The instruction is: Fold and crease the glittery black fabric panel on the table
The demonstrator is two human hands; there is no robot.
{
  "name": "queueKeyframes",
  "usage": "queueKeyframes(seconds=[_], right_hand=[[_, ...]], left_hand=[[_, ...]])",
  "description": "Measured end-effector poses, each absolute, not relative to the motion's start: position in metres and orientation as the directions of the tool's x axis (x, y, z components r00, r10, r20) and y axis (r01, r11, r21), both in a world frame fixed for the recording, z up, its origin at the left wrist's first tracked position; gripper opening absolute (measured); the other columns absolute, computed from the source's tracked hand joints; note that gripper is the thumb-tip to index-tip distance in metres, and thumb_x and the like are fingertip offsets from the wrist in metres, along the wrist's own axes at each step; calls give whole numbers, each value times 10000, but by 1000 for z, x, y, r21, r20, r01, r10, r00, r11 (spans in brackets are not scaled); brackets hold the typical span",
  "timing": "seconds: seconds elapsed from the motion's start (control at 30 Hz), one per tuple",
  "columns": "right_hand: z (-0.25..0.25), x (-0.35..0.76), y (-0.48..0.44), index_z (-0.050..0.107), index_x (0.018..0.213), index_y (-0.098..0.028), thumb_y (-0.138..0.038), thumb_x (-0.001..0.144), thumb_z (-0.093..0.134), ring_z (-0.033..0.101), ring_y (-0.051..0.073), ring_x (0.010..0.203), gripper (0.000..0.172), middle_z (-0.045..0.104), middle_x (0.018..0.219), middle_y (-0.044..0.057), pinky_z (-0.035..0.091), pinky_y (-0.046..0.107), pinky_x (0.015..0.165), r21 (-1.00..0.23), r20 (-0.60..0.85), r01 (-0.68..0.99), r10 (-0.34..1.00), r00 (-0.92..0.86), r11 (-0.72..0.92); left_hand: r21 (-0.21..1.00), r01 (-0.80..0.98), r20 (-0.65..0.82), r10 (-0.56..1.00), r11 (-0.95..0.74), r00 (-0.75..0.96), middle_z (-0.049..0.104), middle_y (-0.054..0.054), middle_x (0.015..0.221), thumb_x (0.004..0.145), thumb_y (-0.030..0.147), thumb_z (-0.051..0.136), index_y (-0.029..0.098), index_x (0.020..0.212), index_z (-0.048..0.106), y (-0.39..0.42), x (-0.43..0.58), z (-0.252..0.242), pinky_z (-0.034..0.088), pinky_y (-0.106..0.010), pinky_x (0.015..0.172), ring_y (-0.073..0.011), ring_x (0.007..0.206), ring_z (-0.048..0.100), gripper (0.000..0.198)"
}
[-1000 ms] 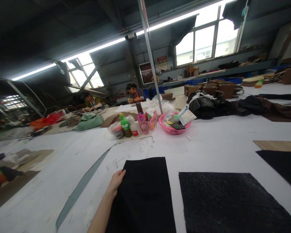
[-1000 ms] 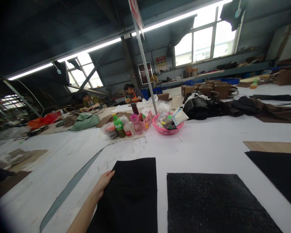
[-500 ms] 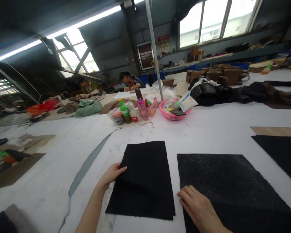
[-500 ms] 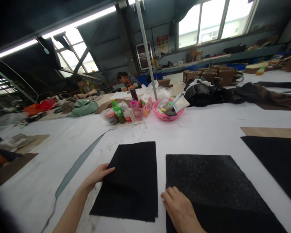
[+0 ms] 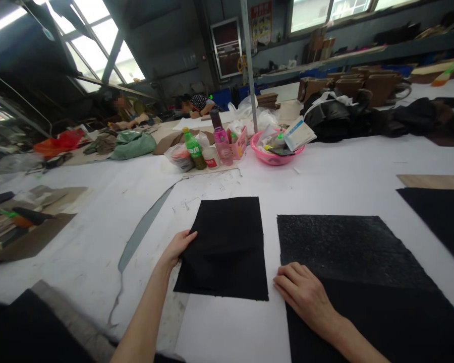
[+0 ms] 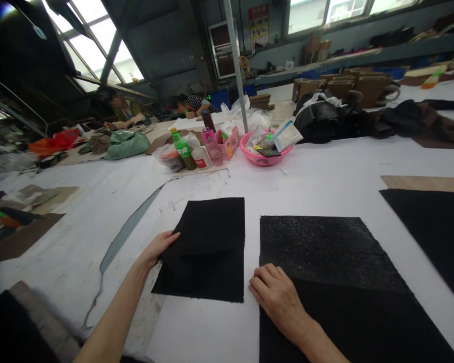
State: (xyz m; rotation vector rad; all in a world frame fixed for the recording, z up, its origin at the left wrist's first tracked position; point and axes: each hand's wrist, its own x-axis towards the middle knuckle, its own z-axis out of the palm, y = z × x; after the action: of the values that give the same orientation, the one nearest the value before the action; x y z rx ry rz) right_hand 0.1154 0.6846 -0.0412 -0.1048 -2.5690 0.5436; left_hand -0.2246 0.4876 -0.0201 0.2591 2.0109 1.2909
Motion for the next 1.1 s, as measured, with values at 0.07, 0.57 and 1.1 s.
queueKeyframes(seconds=[0.07, 0.57, 1.1], right_hand=[[-41, 115, 684, 627, 897, -181, -195, 1055, 347, 509, 203, 838, 321, 591, 905, 45, 348, 343, 747, -385, 489, -30, 176, -855, 923], [-64, 112, 692, 586, 994, -228, -255, 1046, 407, 537, 192, 845, 188, 551, 953, 36, 443, 307, 725, -573, 534, 5, 378, -756, 819], [-67, 104, 696, 615, 1023, -232, -296, 1063, 351, 567, 187, 843, 275, 591, 952, 40, 464, 294, 714, -421, 602, 60, 329, -728, 905]], left_hand=[[855, -202, -462, 523, 478, -716, 674, -21, 874, 930, 341, 592, 130, 970, 636, 487, -224, -19, 560, -309, 700, -136, 742, 650, 220], [824, 34, -326, 523, 565, -787, 670, -15, 669, 654, 613, 707, 188, 757, 549, 473, -221, -19, 474, -270, 545, -208, 647, 652, 465], [715, 255, -162, 510, 651, -845, 578, 30, 625, 843, 574, 558, 181, 739, 542, 457, -242, -48, 442, -278, 595, -139, 593, 565, 408]])
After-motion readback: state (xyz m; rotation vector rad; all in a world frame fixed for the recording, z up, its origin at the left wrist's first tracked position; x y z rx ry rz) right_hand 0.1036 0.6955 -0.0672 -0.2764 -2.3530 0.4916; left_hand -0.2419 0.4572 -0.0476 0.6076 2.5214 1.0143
